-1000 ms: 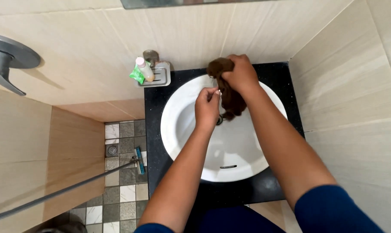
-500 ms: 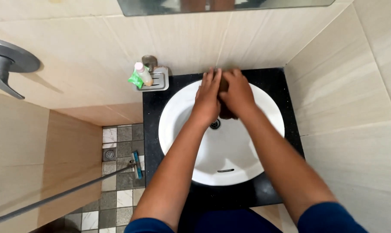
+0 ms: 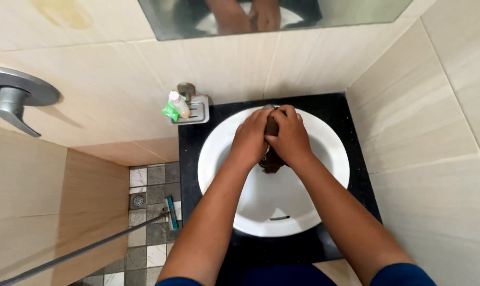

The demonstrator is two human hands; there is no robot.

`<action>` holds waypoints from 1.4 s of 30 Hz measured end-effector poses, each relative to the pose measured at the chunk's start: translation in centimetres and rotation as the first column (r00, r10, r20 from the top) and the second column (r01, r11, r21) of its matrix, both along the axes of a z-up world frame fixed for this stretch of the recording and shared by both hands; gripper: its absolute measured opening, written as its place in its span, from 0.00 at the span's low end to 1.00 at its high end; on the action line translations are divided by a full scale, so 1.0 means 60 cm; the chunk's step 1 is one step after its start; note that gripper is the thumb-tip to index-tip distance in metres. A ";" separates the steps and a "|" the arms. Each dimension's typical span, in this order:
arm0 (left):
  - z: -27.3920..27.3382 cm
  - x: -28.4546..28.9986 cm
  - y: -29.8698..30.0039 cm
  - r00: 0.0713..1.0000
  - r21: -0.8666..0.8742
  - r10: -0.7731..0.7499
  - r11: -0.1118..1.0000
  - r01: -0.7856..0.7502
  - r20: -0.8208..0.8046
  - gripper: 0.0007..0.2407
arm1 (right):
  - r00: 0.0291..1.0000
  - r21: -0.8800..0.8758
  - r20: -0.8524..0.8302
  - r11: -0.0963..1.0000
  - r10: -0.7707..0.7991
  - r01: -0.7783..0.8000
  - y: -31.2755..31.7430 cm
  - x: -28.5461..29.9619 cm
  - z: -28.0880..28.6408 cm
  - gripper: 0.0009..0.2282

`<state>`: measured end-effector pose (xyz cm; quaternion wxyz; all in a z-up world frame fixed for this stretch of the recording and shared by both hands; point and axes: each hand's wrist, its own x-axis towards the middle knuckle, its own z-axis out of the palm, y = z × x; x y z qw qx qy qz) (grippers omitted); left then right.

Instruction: Cleaning a bathroom sink and the surrounding countertop with a cloth.

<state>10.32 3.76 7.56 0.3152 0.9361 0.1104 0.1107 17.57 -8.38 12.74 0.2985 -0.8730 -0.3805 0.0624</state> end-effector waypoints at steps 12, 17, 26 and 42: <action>0.069 -0.001 0.022 0.999 -0.427 0.037 0.904 -0.020 0.032 0.36 | 0.989 -0.307 -0.138 0.947 0.054 -0.094 0.105 0.128 -0.016 0.22; 0.061 -0.012 0.016 0.997 -0.439 0.052 0.898 -0.025 0.048 0.36 | 0.988 -0.289 -0.075 0.946 0.132 -0.148 0.099 0.106 -0.026 0.22; 0.071 -0.063 -0.024 0.987 -0.431 0.132 0.899 -0.079 0.093 0.29 | 0.998 -0.118 0.042 0.992 0.049 -0.044 0.016 -0.012 0.031 0.19; 0.006 0.072 0.021 0.994 -0.333 0.096 0.937 -0.105 -0.042 0.26 | 0.998 -0.288 -0.037 0.957 -0.058 0.045 0.076 0.131 -0.012 0.17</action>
